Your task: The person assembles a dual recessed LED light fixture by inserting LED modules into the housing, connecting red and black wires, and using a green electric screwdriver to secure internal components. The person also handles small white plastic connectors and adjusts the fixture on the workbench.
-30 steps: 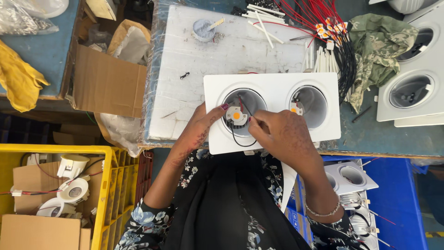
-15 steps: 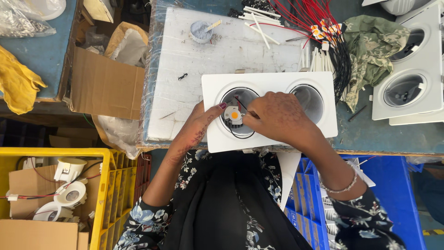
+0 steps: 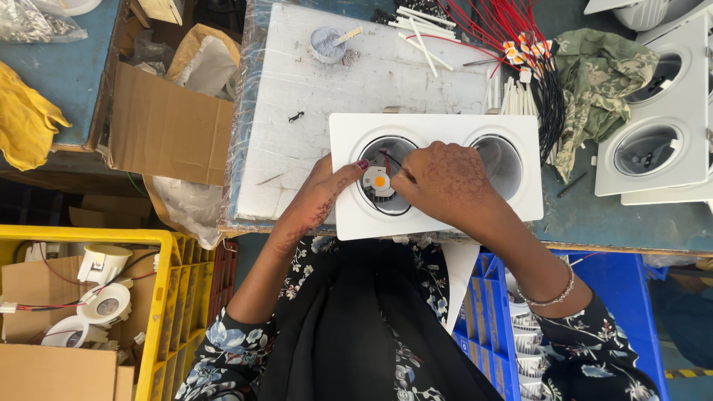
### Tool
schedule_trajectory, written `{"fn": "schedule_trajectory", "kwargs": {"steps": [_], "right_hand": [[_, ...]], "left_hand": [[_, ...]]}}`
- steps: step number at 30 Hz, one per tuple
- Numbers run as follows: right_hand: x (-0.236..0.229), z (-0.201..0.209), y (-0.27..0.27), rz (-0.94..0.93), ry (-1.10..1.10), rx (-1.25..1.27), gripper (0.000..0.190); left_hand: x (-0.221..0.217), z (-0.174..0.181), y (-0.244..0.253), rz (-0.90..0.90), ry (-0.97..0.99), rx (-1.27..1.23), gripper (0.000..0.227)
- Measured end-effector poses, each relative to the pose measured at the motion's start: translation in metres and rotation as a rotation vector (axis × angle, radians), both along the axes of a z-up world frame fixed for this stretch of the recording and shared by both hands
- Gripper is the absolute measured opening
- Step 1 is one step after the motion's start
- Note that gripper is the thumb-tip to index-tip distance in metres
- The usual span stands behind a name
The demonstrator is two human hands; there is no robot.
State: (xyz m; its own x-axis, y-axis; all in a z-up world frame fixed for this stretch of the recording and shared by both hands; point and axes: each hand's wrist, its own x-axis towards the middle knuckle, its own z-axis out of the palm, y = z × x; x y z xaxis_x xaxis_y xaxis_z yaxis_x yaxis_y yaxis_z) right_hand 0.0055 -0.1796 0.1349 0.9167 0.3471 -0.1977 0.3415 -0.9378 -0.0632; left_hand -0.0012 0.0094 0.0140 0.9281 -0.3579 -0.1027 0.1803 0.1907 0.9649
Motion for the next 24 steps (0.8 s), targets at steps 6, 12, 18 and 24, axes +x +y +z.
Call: {"fn": "schedule_trajectory", "kwargs": {"steps": [6, 12, 18, 24], "right_hand": [[-0.003, 0.004, 0.003, -0.017, 0.001, 0.049, 0.028], [-0.002, 0.006, 0.006, -0.088, -0.074, -0.007, 0.028], [-0.007, 0.003, 0.008, -0.076, -0.163, 0.11, 0.025], [-0.01, -0.002, 0.011, -0.069, -0.041, 0.051, 0.034]], "left_hand": [[0.003, -0.004, -0.001, -0.002, 0.013, 0.026, 0.048], [0.004, -0.007, 0.0, -0.012, -0.037, -0.076, 0.044], [0.003, -0.007, 0.0, -0.014, -0.033, -0.069, 0.042], [0.003, -0.003, 0.002, -0.007, -0.069, -0.036, 0.041]]}}
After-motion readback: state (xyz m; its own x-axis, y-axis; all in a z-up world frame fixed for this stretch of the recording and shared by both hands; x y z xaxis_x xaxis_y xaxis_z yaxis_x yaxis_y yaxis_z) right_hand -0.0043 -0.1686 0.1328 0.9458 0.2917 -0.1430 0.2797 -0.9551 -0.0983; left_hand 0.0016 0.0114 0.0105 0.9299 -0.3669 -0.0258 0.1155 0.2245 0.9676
